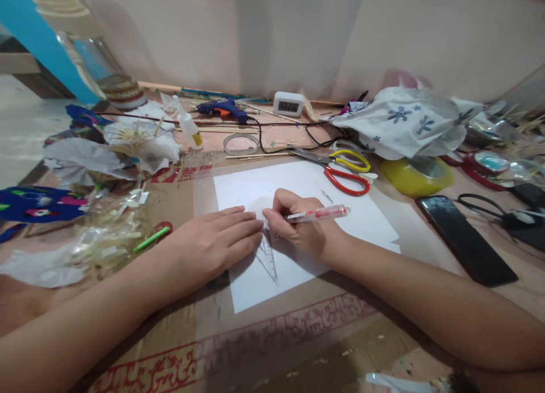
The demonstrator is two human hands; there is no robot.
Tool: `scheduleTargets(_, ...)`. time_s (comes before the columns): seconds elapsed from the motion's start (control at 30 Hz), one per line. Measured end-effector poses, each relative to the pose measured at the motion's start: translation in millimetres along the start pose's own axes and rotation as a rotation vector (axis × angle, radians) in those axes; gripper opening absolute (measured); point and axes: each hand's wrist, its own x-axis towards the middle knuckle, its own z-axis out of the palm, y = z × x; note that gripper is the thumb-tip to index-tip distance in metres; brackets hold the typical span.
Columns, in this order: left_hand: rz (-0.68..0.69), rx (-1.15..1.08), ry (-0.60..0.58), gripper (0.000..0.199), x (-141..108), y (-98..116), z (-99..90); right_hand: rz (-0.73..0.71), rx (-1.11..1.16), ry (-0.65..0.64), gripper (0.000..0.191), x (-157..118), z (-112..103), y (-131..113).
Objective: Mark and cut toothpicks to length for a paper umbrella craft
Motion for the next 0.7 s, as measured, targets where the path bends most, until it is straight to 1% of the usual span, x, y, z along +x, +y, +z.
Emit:
scheduleTargets(0.4, 0.001, 0.057, -0.022, 0.032, 1.1, 1.8, 0.7, 0.001, 0.052, 0.004, 0.028, 0.2, -0.4, -0.8)
scheduleTargets(0.5, 0.000, 0.053, -0.028, 0.031, 0.0, 1.4, 1.3, 0.008, 0.108, 0.017, 0.028, 0.0, -1.6, -1.6)
scheduleTargets(0.6, 0.010, 0.075, -0.017, 0.032, -1.7, 0.6, 1.0, 0.030, 0.196, 0.026, 0.028, -0.4, -1.9, -1.1)
scheduleTargets(0.7, 0.019, 0.099, 0.002, 0.033, -2.2, 0.3, -0.7, 0.046, 0.233, 0.020, 0.027, -0.6, -1.4, 0.1)
